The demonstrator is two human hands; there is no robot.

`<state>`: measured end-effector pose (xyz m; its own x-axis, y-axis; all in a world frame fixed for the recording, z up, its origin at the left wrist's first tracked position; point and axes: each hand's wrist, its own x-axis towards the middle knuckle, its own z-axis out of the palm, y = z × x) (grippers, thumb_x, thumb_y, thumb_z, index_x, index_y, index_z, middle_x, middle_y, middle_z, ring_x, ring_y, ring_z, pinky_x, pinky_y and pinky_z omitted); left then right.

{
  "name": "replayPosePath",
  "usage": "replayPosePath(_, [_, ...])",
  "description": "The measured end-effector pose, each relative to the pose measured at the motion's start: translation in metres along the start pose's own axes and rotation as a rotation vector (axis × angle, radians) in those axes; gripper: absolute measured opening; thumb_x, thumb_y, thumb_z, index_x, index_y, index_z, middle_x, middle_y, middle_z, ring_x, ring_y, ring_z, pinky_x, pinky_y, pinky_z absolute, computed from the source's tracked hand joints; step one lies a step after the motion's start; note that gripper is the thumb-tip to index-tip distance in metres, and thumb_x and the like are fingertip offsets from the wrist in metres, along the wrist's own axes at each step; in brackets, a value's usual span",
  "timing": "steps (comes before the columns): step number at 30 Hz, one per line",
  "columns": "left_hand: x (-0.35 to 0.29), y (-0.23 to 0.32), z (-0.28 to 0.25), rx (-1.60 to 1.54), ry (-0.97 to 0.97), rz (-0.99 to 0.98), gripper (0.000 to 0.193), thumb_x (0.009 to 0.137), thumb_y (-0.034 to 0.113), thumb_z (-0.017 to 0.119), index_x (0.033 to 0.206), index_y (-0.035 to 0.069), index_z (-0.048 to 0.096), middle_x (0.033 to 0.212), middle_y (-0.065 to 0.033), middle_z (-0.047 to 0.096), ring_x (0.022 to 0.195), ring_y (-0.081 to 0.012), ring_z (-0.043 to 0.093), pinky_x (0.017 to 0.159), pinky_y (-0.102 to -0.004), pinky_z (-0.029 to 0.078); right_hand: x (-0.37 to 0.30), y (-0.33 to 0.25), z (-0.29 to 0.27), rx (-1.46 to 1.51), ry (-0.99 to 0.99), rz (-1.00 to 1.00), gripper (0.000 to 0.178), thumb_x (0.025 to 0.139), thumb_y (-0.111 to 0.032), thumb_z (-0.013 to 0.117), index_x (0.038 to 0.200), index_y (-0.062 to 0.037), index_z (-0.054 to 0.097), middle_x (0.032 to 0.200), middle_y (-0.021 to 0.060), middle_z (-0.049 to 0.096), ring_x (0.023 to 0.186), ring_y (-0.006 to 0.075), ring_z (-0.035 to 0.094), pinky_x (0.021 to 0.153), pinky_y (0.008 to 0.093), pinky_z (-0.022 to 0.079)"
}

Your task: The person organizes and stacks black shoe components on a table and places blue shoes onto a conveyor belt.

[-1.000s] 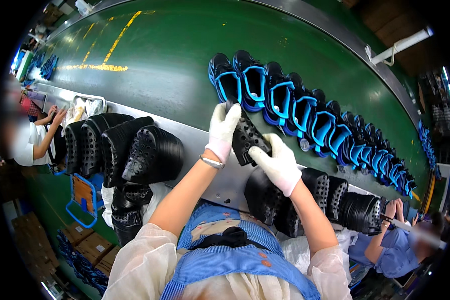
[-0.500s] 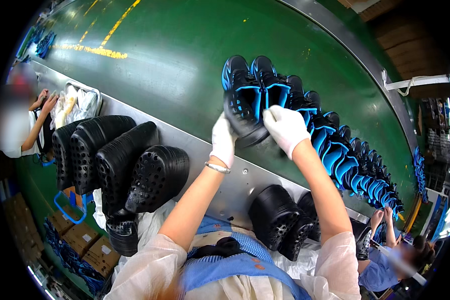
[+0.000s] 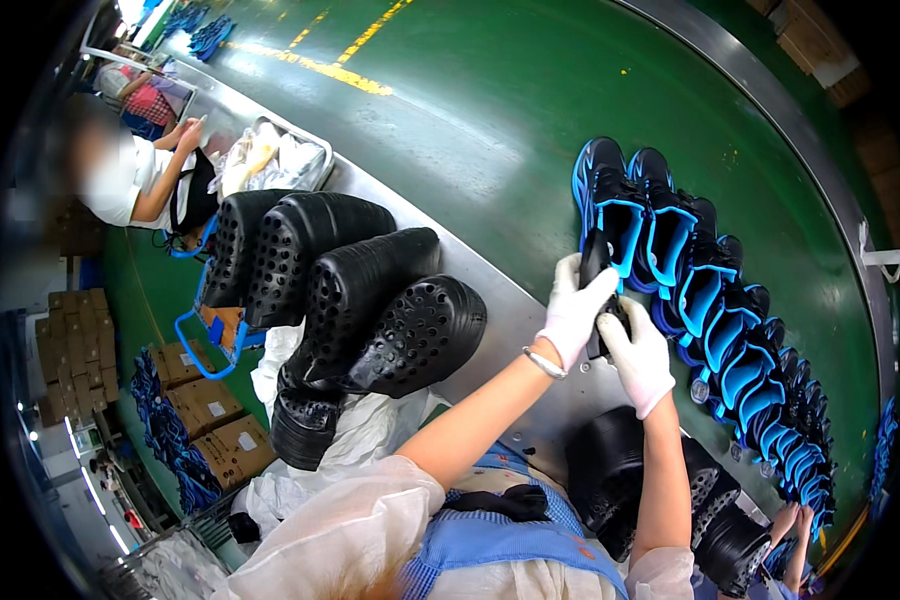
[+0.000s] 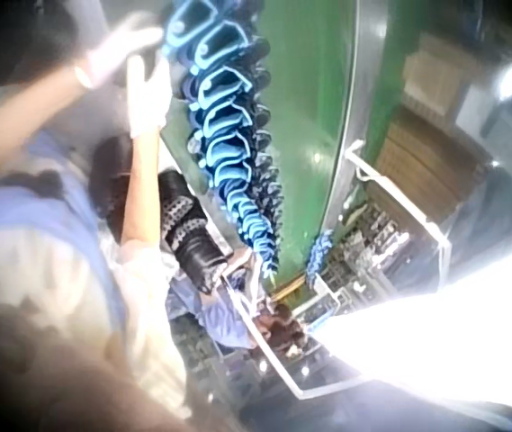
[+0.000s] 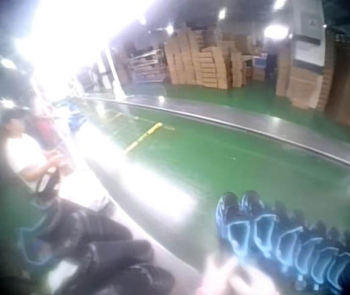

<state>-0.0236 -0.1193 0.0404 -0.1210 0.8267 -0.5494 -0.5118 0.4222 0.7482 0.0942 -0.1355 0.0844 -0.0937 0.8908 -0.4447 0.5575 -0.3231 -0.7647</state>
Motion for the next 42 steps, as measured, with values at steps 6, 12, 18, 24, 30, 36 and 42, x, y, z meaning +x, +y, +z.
replayPosePath(6, [0.000, 0.001, 0.014, -0.049, -0.006, 0.005, 0.042, 0.086, 0.026, 0.070, 0.110, 0.001, 0.047, 0.093, -0.0060, 0.058, 0.081, -0.0119, 0.055, 0.070, -0.0270, 0.047, -0.010, 0.007, -0.019, 0.164, -0.005, 0.013, 0.053, 0.080, -0.035, 0.069, 0.118, 0.0000, 0.057, 0.098, 0.0144, 0.066, 0.088, 0.0201, 0.064, 0.081, 0.0306, 0.050])
replayPosePath(12, [0.003, -0.003, 0.023, -0.068, 0.057, 0.074, 0.035, 0.088, 0.024, 0.068, 0.108, 0.002, 0.049, 0.088, -0.0022, 0.056, 0.077, -0.0087, 0.053, 0.068, -0.0247, 0.047, -0.008, -0.020, -0.038, -0.179, 0.024, 0.057, 0.057, 0.076, -0.044, 0.070, 0.111, 0.0001, 0.059, 0.097, 0.0198, 0.067, 0.091, 0.0319, 0.065, 0.082, 0.0356, 0.050])
replayPosePath(18, [0.016, -0.005, 0.015, 0.473, 0.004, 0.094, 0.040, 0.091, 0.039, 0.056, 0.107, 0.002, 0.058, 0.099, -0.0137, 0.059, 0.088, -0.0264, 0.058, 0.081, -0.0372, 0.046, 0.002, -0.020, -0.041, -0.317, 0.159, -0.059, 0.043, 0.076, -0.038, 0.065, 0.094, 0.0001, 0.059, 0.082, 0.0211, 0.065, 0.079, 0.0362, 0.064, 0.074, 0.0392, 0.050])
replayPosePath(24, [0.027, -0.019, -0.011, 1.172, -0.074, 0.606, 0.045, 0.077, 0.009, 0.055, 0.122, 0.002, 0.053, 0.125, -0.0241, 0.051, 0.113, -0.0399, 0.051, 0.098, -0.0427, 0.043, 0.079, -0.037, -0.058, -0.629, -0.027, -0.086, 0.046, 0.076, -0.043, 0.062, 0.088, 0.0019, 0.058, 0.084, 0.0248, 0.065, 0.083, 0.0387, 0.064, 0.076, 0.0430, 0.051])
replayPosePath(30, [0.061, -0.031, 0.002, 1.281, -0.016, 0.417, 0.019, 0.080, 0.014, 0.056, 0.096, 0.003, 0.058, 0.095, -0.0142, 0.058, 0.084, -0.0330, 0.059, 0.074, -0.0419, 0.052, 0.134, -0.052, -0.005, -0.899, 0.060, -0.135, 0.038, 0.081, -0.035, 0.062, 0.093, 0.0005, 0.058, 0.088, 0.0227, 0.066, 0.084, 0.0370, 0.066, 0.076, 0.0440, 0.053])
replayPosePath(36, [0.083, -0.027, 0.005, 1.343, -0.061, 0.087, 0.021, 0.086, 0.020, 0.057, 0.099, 0.004, 0.061, 0.095, -0.0183, 0.067, 0.092, -0.0321, 0.066, 0.078, -0.0401, 0.054, 0.169, -0.021, 0.037, -0.737, 0.169, -0.017, 0.040, 0.087, -0.038, 0.056, 0.089, -0.0011, 0.070, 0.094, 0.0241, 0.066, 0.088, 0.0404, 0.064, 0.081, 0.0460, 0.051])
replayPosePath(42, [0.100, -0.017, 0.027, 1.460, -0.104, 0.025, 0.019, 0.083, 0.023, 0.059, 0.084, 0.009, 0.072, 0.092, -0.0156, 0.070, 0.089, -0.0316, 0.068, 0.075, -0.0392, 0.054, 0.195, -0.013, 0.018, -0.749, -0.010, -0.061, 0.030, 0.083, -0.023, 0.060, 0.106, -0.0051, 0.067, 0.111, 0.0225, 0.063, 0.103, 0.0380, 0.060, 0.088, 0.0425, 0.050])
